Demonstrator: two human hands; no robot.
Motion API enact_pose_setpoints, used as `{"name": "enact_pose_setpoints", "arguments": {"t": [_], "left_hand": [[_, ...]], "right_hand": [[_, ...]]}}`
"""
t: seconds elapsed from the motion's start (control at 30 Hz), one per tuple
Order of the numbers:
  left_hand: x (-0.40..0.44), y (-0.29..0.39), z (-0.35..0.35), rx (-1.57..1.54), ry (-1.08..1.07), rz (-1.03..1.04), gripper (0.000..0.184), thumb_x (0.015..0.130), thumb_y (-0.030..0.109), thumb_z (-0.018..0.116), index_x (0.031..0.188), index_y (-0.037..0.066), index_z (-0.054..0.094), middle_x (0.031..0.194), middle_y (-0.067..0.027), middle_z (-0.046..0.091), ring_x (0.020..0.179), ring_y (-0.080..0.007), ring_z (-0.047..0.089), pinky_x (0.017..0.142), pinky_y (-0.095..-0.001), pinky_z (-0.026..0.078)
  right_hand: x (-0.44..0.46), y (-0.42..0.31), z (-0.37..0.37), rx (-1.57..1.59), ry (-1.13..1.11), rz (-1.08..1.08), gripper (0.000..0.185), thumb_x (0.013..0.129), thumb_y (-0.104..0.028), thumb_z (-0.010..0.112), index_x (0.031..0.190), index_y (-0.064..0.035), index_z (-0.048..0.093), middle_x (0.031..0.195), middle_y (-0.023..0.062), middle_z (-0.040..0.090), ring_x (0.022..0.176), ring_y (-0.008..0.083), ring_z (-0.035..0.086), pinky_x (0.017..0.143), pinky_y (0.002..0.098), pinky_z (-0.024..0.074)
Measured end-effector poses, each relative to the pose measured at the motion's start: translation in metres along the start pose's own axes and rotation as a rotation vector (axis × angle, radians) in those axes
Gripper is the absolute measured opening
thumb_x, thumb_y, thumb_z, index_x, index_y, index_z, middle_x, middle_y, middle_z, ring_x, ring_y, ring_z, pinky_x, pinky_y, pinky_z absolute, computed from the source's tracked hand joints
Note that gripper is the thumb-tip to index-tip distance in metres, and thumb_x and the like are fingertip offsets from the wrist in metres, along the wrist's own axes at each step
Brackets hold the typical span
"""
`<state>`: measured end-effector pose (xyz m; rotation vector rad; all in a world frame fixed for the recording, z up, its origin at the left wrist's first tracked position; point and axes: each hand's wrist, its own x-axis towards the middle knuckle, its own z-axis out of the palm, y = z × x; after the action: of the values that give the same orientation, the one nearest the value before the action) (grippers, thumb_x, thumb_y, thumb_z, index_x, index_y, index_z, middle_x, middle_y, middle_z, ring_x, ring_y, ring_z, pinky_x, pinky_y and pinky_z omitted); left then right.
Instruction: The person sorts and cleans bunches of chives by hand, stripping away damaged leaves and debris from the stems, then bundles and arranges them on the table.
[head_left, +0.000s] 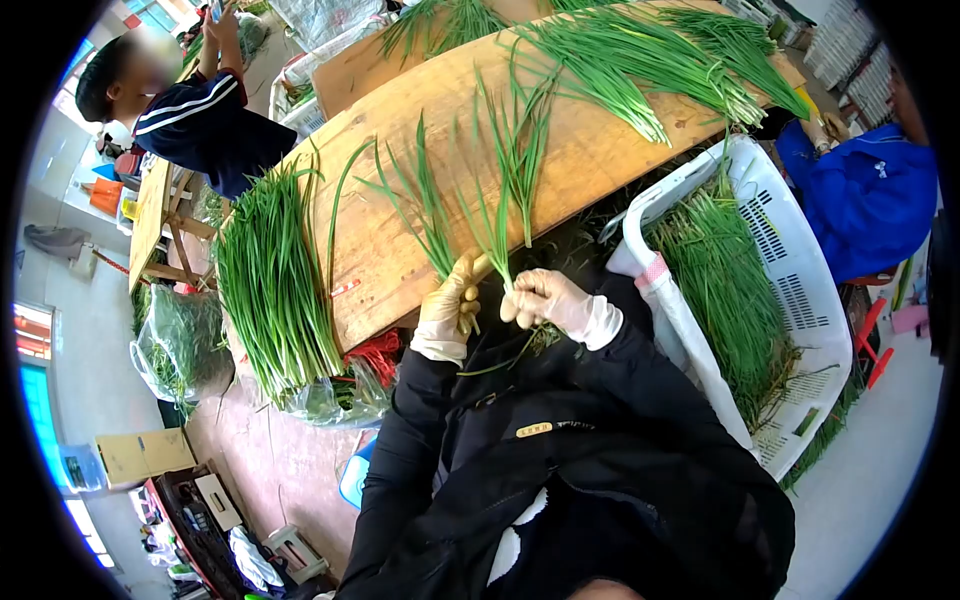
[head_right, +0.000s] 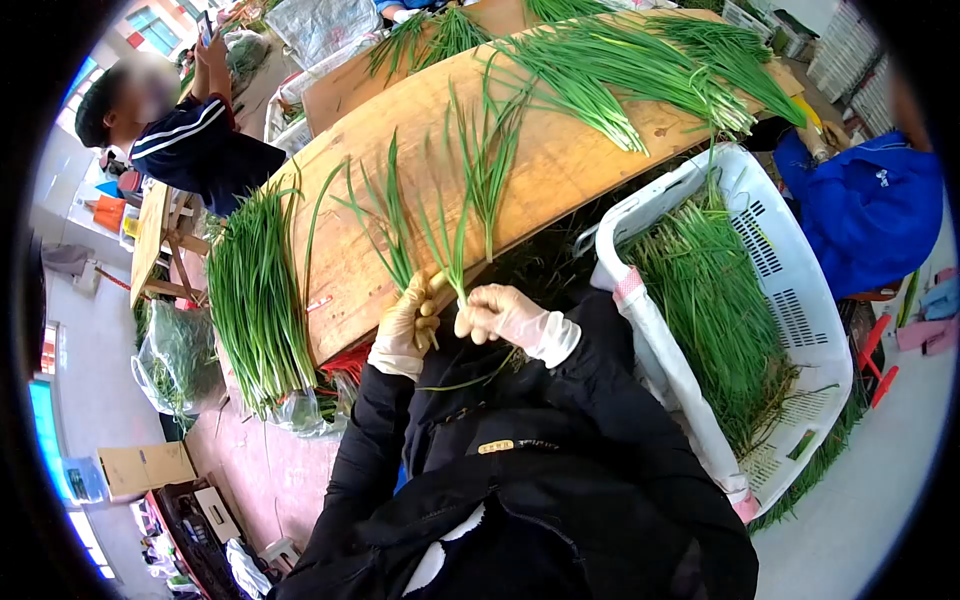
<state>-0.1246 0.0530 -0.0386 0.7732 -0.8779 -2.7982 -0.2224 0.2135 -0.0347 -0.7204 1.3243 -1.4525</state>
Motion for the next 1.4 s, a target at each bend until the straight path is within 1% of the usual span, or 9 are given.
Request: {"name": "enact_pose_setpoints", "arguments": {"t": [0.23,0.4,0.57,0.8,1.0,1.1,1.17,1.33,1.4], "left_hand": [[-0.009,-0.001,0.017,0.141,-0.071,-0.011,0.024,0.080,0.006,0.056,0.101,-0.004,0.052,0.109,-0.0160,0.056,0.052,-0.0049,0.041,0.041,-0.0125,0.035],[-0.007,-0.007,0.026,0.214,-0.016,0.093,0.015,0.081,0.008,0.056,0.093,-0.002,0.059,0.061,0.0029,0.050,0.045,-0.0017,0.036,0.038,-0.0146,0.026],[-0.009,-0.004,0.031,0.149,0.054,0.182,0.018,0.083,0.012,0.056,0.096,0.000,0.056,0.068,0.0012,0.052,0.048,-0.0025,0.038,0.039,-0.0143,0.029],[-0.004,-0.012,0.012,0.202,-0.217,0.100,0.022,0.083,0.012,0.057,0.100,-0.001,0.055,0.094,-0.0131,0.062,0.052,-0.0054,0.046,0.046,-0.0143,0.041],[-0.002,-0.022,0.016,0.210,0.080,0.242,0.015,0.080,0.007,0.060,0.093,0.004,0.056,0.089,-0.0114,0.062,0.065,-0.0125,0.059,0.053,-0.0199,0.047],[0.005,-0.019,0.012,0.151,0.183,0.418,0.017,0.077,0.007,0.063,0.093,0.004,0.056,0.083,-0.0084,0.063,0.063,-0.0123,0.058,0.050,-0.0201,0.042],[0.003,-0.002,0.011,0.117,0.211,0.473,0.016,0.078,0.007,0.062,0.092,0.005,0.055,0.081,-0.0077,0.062,0.063,-0.0139,0.058,0.050,-0.0222,0.045],[-0.002,0.016,-0.007,0.027,0.088,0.264,0.018,0.082,0.006,0.054,0.099,-0.002,0.053,0.089,-0.0134,0.060,0.080,-0.0259,0.061,0.066,-0.0350,0.055],[0.001,0.007,-0.003,-0.023,0.062,0.196,0.023,0.084,0.005,0.050,0.105,-0.006,0.050,0.100,-0.0162,0.057,0.089,-0.0259,0.059,0.072,-0.0352,0.053]], "right_hand": [[-0.018,-0.002,-0.007,0.073,-0.219,-0.012,0.044,0.087,-0.044,0.044,0.087,-0.0022,0.056,0.070,0.0017,0.055,0.061,0.0070,0.049,0.055,0.0183,0.0377],[-0.003,0.005,0.000,0.048,-0.008,-0.100,0.038,0.086,-0.038,0.050,0.087,-0.0018,0.060,0.065,0.0008,0.056,0.057,0.0068,0.047,0.052,0.0190,0.0371],[-0.002,0.001,0.004,-0.283,0.088,-0.023,0.031,0.088,-0.032,0.049,0.090,-0.0026,0.060,0.071,0.0006,0.059,0.060,0.0054,0.052,0.055,0.0167,0.0397],[-0.006,0.006,0.003,0.177,-0.260,0.029,0.033,0.089,-0.032,0.046,0.093,-0.0028,0.061,0.075,0.0018,0.061,0.062,0.0075,0.054,0.057,0.0194,0.0434],[0.001,0.017,0.014,-0.807,0.417,-0.621,0.026,0.083,-0.020,0.055,0.061,-0.0057,0.057,0.058,0.0077,0.056,0.051,0.0221,0.054,0.046,0.0316,0.0436],[-0.003,0.032,0.016,-0.709,0.591,-0.637,0.024,0.081,-0.017,0.055,0.059,-0.0070,0.055,0.058,0.0069,0.055,0.051,0.0245,0.054,0.047,0.0330,0.0438],[-0.020,0.049,0.014,-0.791,0.531,-0.447,0.026,0.082,-0.018,0.053,0.059,-0.0062,0.053,0.059,0.0073,0.055,0.059,0.0252,0.057,0.049,0.0349,0.0444],[-0.034,0.064,-0.023,-1.144,-0.529,0.698,0.066,0.073,-0.068,0.041,0.071,-0.0059,0.065,0.075,0.0125,0.063,0.079,0.0265,0.060,0.076,0.0368,0.0440],[-0.020,0.040,-0.027,-0.831,0.037,0.432,0.072,0.075,-0.069,0.034,0.060,-0.0043,0.060,0.057,0.0089,0.060,0.065,0.0261,0.060,0.069,0.0361,0.0456]]}}
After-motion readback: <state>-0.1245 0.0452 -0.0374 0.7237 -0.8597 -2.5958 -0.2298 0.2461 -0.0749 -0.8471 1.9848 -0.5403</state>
